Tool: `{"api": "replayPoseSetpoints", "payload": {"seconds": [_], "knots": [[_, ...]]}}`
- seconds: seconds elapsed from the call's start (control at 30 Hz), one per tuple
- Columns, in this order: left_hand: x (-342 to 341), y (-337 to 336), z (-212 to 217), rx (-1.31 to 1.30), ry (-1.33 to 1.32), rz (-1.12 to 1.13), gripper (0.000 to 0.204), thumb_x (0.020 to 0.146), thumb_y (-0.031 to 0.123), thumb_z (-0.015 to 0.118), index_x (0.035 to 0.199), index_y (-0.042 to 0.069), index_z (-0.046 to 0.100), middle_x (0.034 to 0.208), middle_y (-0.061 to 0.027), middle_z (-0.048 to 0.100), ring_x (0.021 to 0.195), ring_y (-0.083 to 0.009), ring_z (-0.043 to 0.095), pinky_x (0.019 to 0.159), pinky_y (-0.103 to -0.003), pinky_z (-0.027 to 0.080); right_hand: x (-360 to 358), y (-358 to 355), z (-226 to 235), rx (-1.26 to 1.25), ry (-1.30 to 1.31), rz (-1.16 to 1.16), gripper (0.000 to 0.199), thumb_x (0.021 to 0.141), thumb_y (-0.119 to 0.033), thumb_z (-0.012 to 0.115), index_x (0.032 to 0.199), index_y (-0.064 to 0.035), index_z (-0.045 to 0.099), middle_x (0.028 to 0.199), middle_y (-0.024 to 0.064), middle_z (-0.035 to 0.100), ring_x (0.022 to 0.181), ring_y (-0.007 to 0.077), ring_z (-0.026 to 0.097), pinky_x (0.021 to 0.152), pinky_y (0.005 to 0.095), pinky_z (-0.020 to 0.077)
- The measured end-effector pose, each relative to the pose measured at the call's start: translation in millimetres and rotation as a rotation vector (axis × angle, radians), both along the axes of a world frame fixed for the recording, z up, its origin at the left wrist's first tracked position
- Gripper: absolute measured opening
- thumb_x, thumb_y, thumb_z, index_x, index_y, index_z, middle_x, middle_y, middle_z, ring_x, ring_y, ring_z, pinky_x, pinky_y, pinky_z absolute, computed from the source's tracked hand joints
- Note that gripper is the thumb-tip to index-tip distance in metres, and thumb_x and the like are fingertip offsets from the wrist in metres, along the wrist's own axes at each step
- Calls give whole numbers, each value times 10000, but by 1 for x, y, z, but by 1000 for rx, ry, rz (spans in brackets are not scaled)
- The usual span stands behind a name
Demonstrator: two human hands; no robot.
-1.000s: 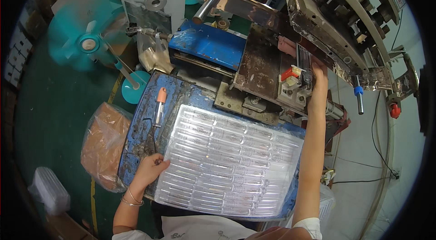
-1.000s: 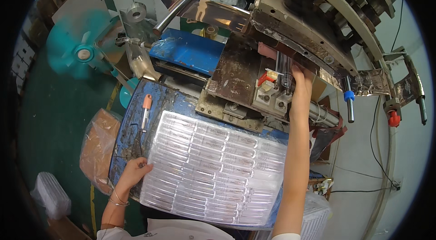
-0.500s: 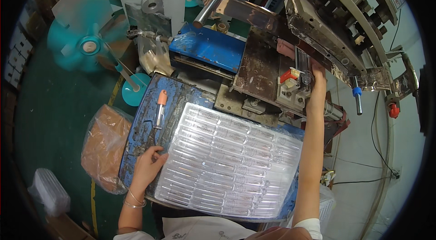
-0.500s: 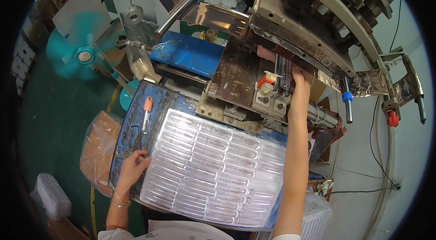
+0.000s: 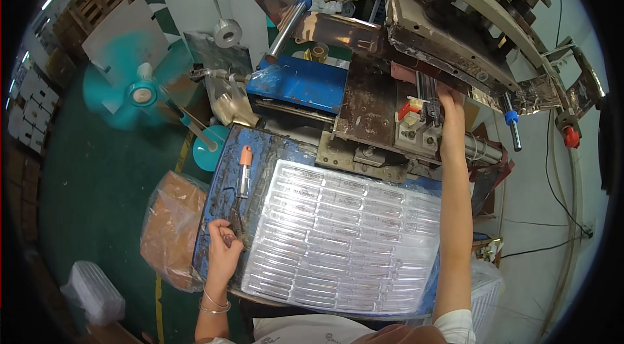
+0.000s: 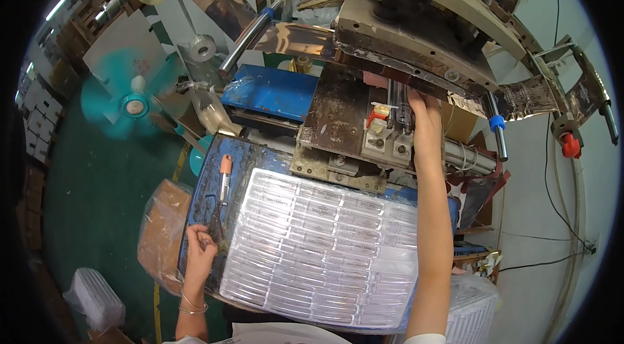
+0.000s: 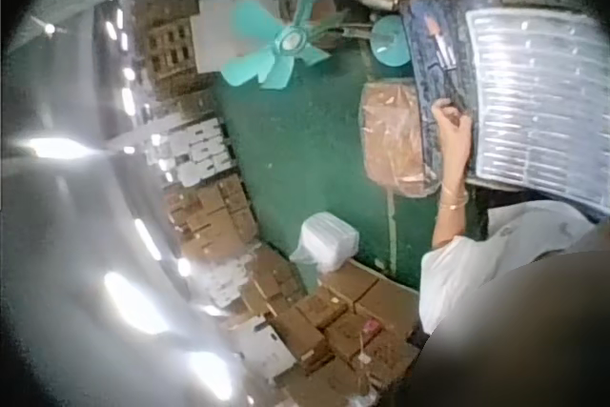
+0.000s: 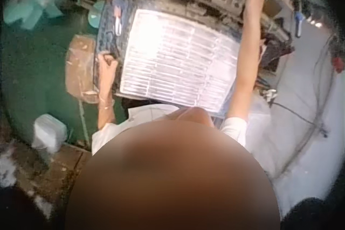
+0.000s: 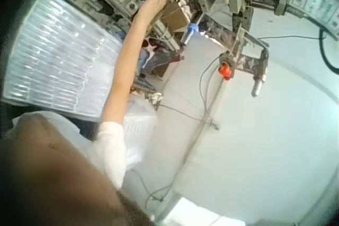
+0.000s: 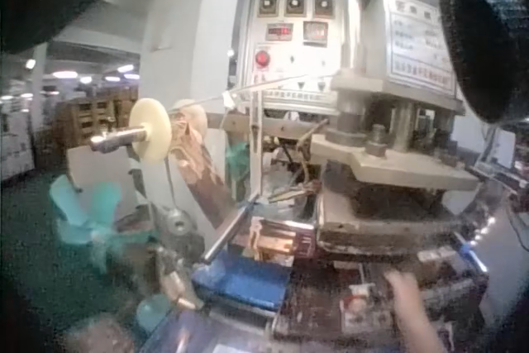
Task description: The worker is assembling components of perfume sprayers using a specialized press machine, including inserting tubes and caps.
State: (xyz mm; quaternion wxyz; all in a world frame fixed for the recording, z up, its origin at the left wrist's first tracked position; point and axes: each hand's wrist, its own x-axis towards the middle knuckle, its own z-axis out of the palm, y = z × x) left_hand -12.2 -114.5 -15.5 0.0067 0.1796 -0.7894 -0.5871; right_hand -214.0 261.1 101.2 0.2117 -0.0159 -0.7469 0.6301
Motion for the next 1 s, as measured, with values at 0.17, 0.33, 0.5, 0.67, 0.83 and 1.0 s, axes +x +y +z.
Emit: {"api": "replayPoseSetpoints", "payload": {"seconds": [0.17,0.33,0.5,0.67,0.83,1.0], "knots": [[3,1,-6,99,28,-26,298,704,-22,479,959,28,334,767,-48,400,668,-113,388,638,-234,365,0,-2,-1,-35,18,1,469,840,-312,498,1157,30,446,1147,111,493,1059,187,433,937,266,267],[3,2,-4,38,12,-5,216,776,20,516,928,25,364,769,-42,426,680,-101,409,627,-224,368,1,-5,2,-50,-3,3,484,842,-314,507,1180,22,426,1163,107,485,1069,189,428,945,266,260],[0,8,0,47,29,-7,167,823,66,542,912,21,408,759,-28,451,667,-80,429,604,-205,380,-4,3,-1,1,-17,24,465,839,-299,499,1171,20,436,1160,109,486,1064,194,431,936,271,271],[-1,13,3,163,70,0,156,823,56,553,922,16,439,758,-15,475,640,-58,448,568,-185,390,-5,0,-3,51,9,-28,441,833,-298,500,1138,19,463,1117,113,515,1024,199,460,909,277,302],[-2,15,-1,186,68,10,160,813,46,561,922,15,448,759,-7,477,661,-54,439,588,-183,384,-5,4,-5,85,37,-75,425,826,-310,508,1102,13,493,1075,112,539,990,206,483,886,279,324],[-3,15,-7,211,62,14,156,805,36,564,916,17,456,759,1,473,674,-51,430,603,-181,375,-7,6,-7,145,44,-109,423,826,-320,511,1098,4,505,1078,115,540,999,208,480,894,277,317]]}}
